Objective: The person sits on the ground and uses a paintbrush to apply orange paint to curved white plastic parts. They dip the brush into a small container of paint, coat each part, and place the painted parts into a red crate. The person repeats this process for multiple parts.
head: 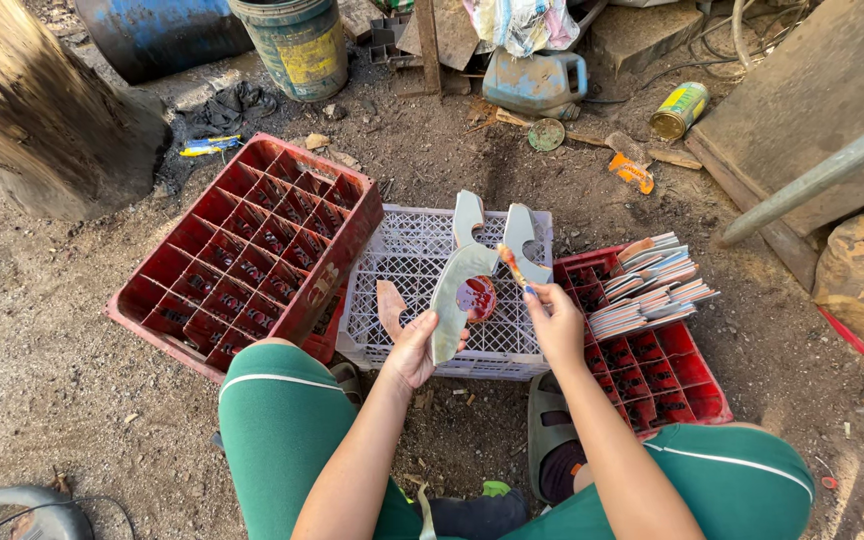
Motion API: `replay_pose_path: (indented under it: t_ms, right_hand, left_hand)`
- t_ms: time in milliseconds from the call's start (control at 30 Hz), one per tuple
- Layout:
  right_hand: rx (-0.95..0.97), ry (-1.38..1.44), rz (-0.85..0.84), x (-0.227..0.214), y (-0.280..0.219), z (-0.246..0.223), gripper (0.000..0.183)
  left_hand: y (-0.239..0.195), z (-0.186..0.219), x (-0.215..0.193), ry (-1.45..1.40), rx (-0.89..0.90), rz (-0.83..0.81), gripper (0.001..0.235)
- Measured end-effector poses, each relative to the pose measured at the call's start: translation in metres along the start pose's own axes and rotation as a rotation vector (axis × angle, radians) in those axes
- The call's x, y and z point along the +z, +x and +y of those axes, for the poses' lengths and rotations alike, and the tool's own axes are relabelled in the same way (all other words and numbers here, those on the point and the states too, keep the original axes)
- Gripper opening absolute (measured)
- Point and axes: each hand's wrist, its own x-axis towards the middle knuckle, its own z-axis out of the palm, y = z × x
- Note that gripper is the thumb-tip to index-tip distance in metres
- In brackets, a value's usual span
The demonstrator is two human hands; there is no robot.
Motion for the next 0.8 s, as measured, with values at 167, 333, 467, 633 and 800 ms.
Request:
replay_pose_path:
  t_ms: [167,333,467,633,800]
  right_hand:
    - [-0.12,-0.034,-0.047,0.004,-0.004,-0.003,0.022]
    - [-0.046,-0.098,-0.004,-0.001,-0.001,-0.008,0.022]
    - [-0.218,-0.026,-0.039,-0.002,-0.004,-0.011,0.023]
    - [-0.1,-0.213,-0.031,-0.011,-0.004,-0.019,0.022]
    - [-0.219,-0.111,-0.007,-0.005,-0.011,-0.024,0.024]
  left_hand:
    - [-0.001,0.001,0.004,-0.015,0.001,-0.055,0.059]
    - [-0.003,0.006,0.007,-0.006,0.002,0.043,0.063]
    - [-0.004,0.004,0.006,-0.015,-0.012,-0.03,0.062]
    - [-0.003,0.005,0.003,-0.063,0.002,-0.02,0.06]
    - [0.0,0.005,-0.001,-0.045,0.013,0.001,0.057]
